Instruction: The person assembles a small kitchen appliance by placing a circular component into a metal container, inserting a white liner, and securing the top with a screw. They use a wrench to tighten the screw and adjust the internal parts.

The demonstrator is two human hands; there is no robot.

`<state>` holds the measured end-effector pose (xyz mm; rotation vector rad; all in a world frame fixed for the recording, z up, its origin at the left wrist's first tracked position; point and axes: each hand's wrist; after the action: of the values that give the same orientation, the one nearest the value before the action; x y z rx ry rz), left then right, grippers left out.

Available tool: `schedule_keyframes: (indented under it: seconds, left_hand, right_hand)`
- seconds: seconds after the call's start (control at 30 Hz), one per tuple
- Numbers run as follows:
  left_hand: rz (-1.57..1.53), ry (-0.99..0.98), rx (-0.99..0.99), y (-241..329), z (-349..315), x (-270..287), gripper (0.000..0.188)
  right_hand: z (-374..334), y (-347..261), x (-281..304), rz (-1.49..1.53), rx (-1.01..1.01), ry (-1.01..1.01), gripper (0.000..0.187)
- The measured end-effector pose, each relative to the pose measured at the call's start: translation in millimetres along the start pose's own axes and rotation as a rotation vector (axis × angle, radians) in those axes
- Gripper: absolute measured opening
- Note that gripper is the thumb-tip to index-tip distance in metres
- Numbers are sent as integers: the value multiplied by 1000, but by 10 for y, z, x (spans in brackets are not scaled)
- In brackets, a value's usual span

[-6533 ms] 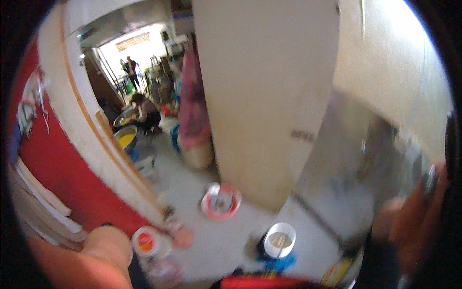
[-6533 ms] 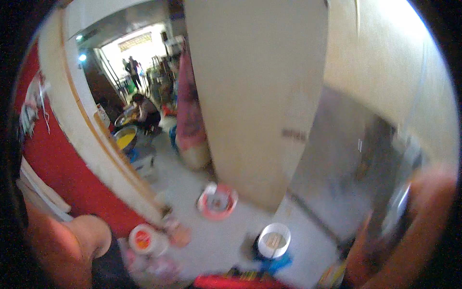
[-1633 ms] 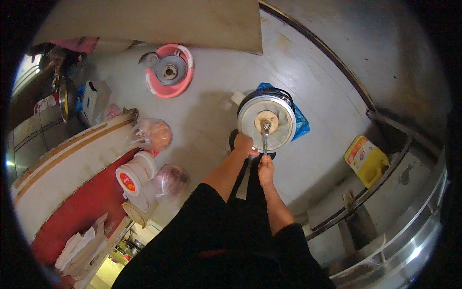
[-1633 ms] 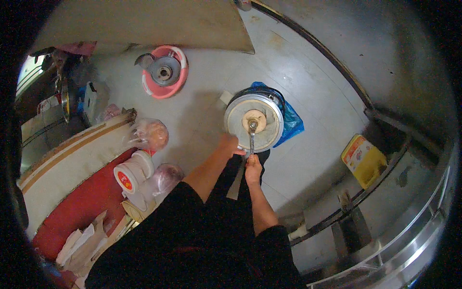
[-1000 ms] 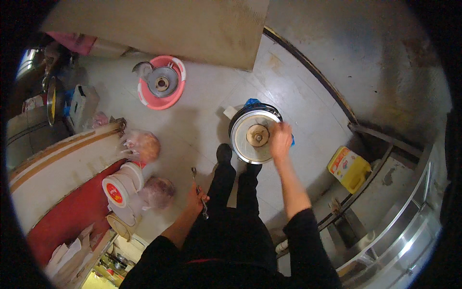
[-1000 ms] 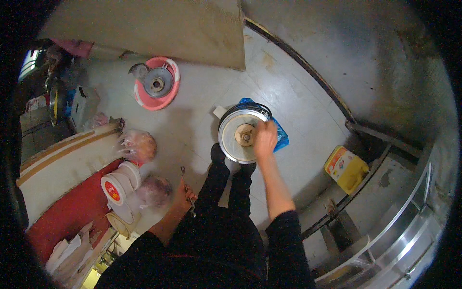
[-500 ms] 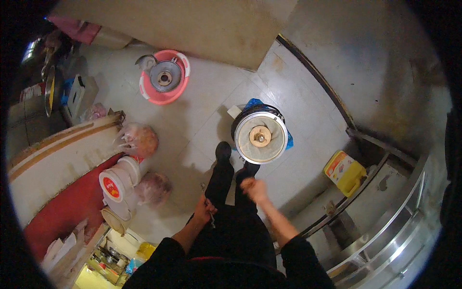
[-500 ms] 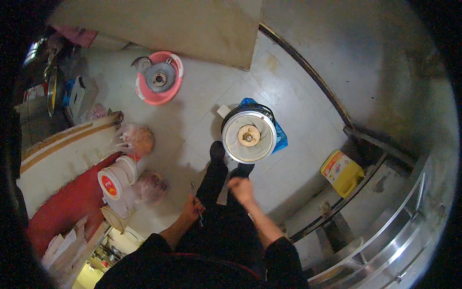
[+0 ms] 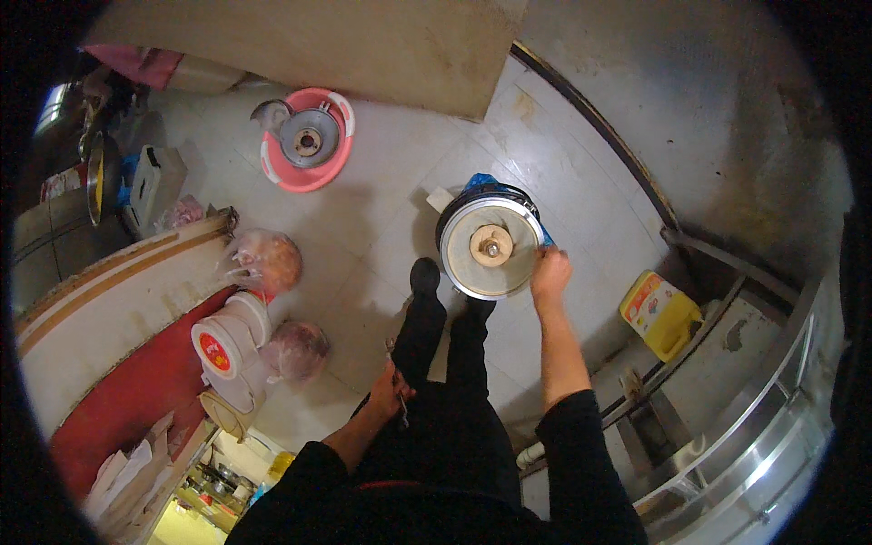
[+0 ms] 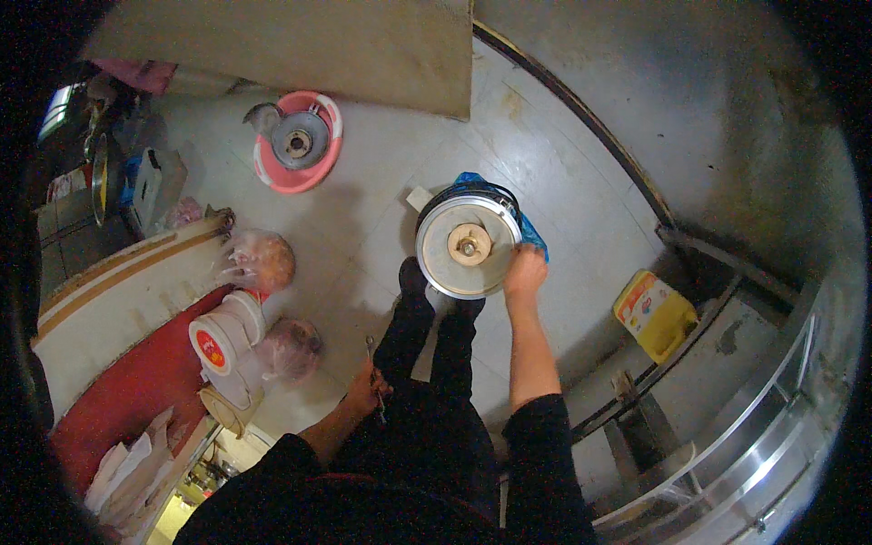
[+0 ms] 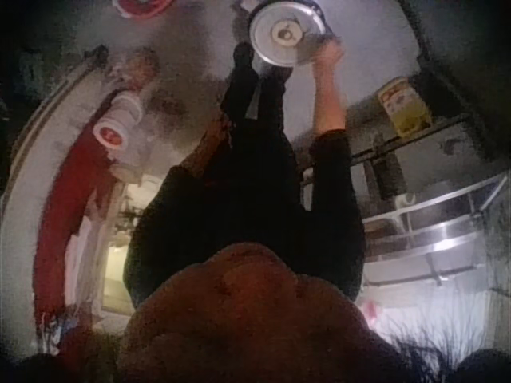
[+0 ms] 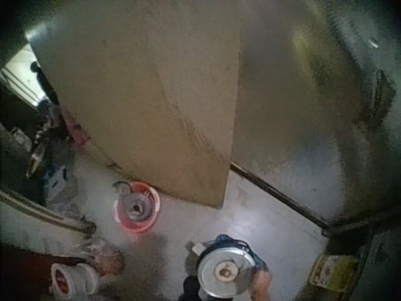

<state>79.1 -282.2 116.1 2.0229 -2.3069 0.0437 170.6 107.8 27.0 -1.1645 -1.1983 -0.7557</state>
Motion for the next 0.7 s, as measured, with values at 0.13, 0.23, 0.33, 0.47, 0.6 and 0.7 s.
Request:
schedule_keyframes:
  seconds: [0.13, 0.23, 0.33, 0.47, 0.6, 0.7]
  left_hand:
    - [91, 34, -27, 32, -47, -119, 44]
    - [125, 40, -58, 61, -51, -185, 43]
    - [150, 71, -32, 66, -57, -206, 44]
    - [120, 34, -31, 30, -21, -184, 43]
    - [153, 4, -48, -12, 24, -92, 41]
    - [139, 2, -45, -29, 50, -27, 39]
  right_hand:
    - [-644, -25, 92, 66, -360, -305, 31]
    - [-905, -58, 5, 170, -273, -154, 32]
    - [-969, -168, -107, 504, -814, -395, 30]
    - [-1417, -864, -63, 1333, -1212, -1002, 34]
    - [-1552, -1550, 41, 1247, -627, -1106, 24]
    - [-926, -1143, 168, 764, -234, -449, 20]
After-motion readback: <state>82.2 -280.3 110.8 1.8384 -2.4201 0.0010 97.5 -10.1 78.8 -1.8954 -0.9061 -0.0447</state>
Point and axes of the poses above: each hand's wrist, its own z-axis towards the middle knuckle, its own x-axis out of the back of the hand, y = z × x, and after that the axes turned 9 degrees about y, right-handed
